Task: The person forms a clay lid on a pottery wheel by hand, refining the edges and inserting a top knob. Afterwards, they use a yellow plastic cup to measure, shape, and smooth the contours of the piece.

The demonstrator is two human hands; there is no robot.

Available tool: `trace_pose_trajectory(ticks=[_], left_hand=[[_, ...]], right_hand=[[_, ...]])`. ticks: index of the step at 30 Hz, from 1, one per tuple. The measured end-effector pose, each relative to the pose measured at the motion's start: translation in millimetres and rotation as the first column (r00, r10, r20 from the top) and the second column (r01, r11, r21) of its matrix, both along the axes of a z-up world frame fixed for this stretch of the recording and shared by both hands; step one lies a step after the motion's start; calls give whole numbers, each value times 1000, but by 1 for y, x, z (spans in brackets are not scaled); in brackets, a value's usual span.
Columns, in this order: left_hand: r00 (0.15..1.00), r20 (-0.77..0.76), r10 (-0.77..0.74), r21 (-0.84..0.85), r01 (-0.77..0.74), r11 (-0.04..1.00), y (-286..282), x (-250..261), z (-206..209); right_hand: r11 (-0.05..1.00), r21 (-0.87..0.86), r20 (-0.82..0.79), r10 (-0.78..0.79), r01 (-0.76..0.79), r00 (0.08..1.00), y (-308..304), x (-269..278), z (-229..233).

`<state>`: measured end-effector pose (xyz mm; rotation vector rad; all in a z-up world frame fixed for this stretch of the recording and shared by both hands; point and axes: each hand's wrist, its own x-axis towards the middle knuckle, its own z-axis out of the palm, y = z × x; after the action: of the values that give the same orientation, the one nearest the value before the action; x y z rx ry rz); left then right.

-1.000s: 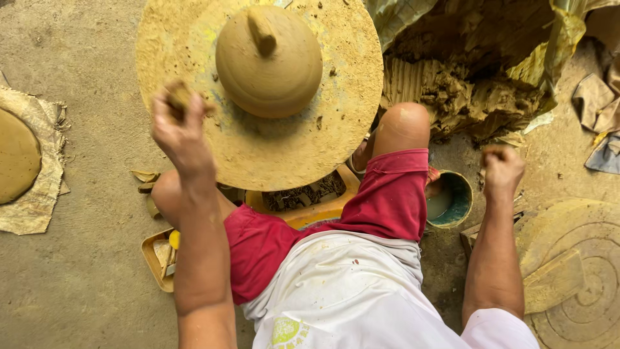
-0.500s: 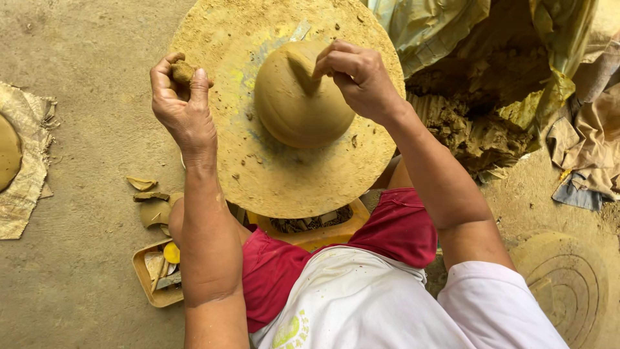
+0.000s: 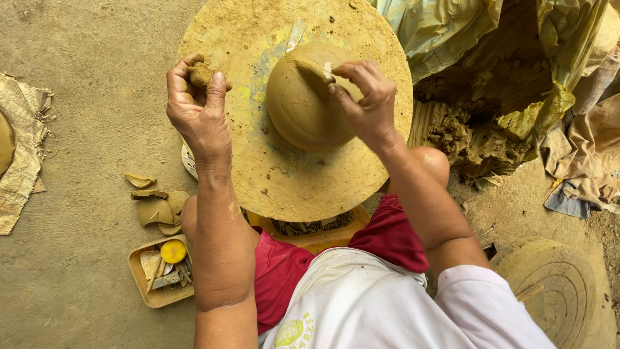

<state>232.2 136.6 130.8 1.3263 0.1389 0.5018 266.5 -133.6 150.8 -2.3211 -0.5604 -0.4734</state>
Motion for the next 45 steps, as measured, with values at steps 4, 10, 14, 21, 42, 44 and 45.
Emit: trace_pose_trajectory(ticks=[4,10,14,21,42,44,45], left_hand=[[1000,-7,-2,-35,2,999,-3,0,-1],[1000,18,-1,-85,3,996,1,1,-3],[1000,0,12,-74,-12,997,1,0,-4],[1000,-14,16,-73,-17,997,-1,2,-5],[999,-10,32,-75,-32,997,2,2,-6],[999,-11,33,-94,-34,995,4,0,-6],[999,-14,31,-105,-32,994,5,-1,-5]], right_hand=[[993,52,41,-109,106,993,17,-14,-4],[983,-101,115,-142,154,983,36,2,-6],[931,-335,150,-97,143,984,44,23,-20],[726,-676,122,-59,127,991,75,55,-43],[687,-724,73,2,52,997,83,36,-30],[612,-790,-2,36,-24,999,98,28,-28],[571,-818,-40,50,-62,998,105,18,-27]])
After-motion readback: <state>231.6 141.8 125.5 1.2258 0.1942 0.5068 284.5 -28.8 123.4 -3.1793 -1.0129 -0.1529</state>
